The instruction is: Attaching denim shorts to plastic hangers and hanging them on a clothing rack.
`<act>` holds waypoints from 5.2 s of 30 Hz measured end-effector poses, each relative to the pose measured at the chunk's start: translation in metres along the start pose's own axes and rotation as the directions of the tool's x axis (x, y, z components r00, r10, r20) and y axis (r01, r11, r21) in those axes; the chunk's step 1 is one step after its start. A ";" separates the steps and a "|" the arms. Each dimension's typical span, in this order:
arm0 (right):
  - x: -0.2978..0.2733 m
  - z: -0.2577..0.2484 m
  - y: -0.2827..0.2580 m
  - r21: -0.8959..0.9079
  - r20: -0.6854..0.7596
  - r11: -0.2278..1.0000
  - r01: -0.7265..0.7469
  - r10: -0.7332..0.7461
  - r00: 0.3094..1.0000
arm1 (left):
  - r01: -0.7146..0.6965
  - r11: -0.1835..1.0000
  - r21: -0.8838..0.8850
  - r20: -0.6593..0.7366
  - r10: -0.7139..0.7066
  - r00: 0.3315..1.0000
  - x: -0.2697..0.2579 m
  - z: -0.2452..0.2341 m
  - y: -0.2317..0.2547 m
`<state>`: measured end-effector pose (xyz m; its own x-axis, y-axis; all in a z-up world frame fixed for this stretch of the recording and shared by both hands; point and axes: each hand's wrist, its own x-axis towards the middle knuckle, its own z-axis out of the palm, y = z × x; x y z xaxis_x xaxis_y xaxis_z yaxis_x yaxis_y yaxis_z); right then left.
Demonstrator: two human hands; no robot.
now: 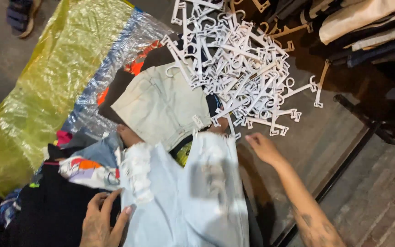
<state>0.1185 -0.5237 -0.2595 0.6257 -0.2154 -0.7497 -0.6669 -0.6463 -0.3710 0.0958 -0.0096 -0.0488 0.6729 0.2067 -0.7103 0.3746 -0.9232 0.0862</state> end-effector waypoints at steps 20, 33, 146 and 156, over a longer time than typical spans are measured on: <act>0.248 0.178 -0.019 0.369 -0.245 0.918 -0.147 0.249 0.937 | 0.017 0.637 -0.771 -0.247 -0.324 0.913 0.056 0.050 0.062; 0.038 0.041 0.013 0.804 -0.289 0.554 0.215 0.048 0.956 | -0.476 0.879 0.016 -0.753 0.324 0.573 0.034 0.036 -0.039; -0.297 0.117 -0.243 -0.031 0.325 0.041 0.999 -0.944 0.049 | -0.575 0.596 -0.561 -0.351 0.458 0.817 -0.121 0.060 -0.079; -0.297 0.114 -0.253 0.023 0.426 0.118 0.993 -0.899 0.097 | -0.594 0.554 -0.584 -0.436 0.403 0.805 -0.121 0.068 -0.077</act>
<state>0.0554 -0.2125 -0.0055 0.4877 0.8726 0.0273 0.5333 -0.2730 -0.8006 -0.0578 0.0140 -0.0173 0.9706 -0.0643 -0.2320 0.1803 -0.4446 0.8774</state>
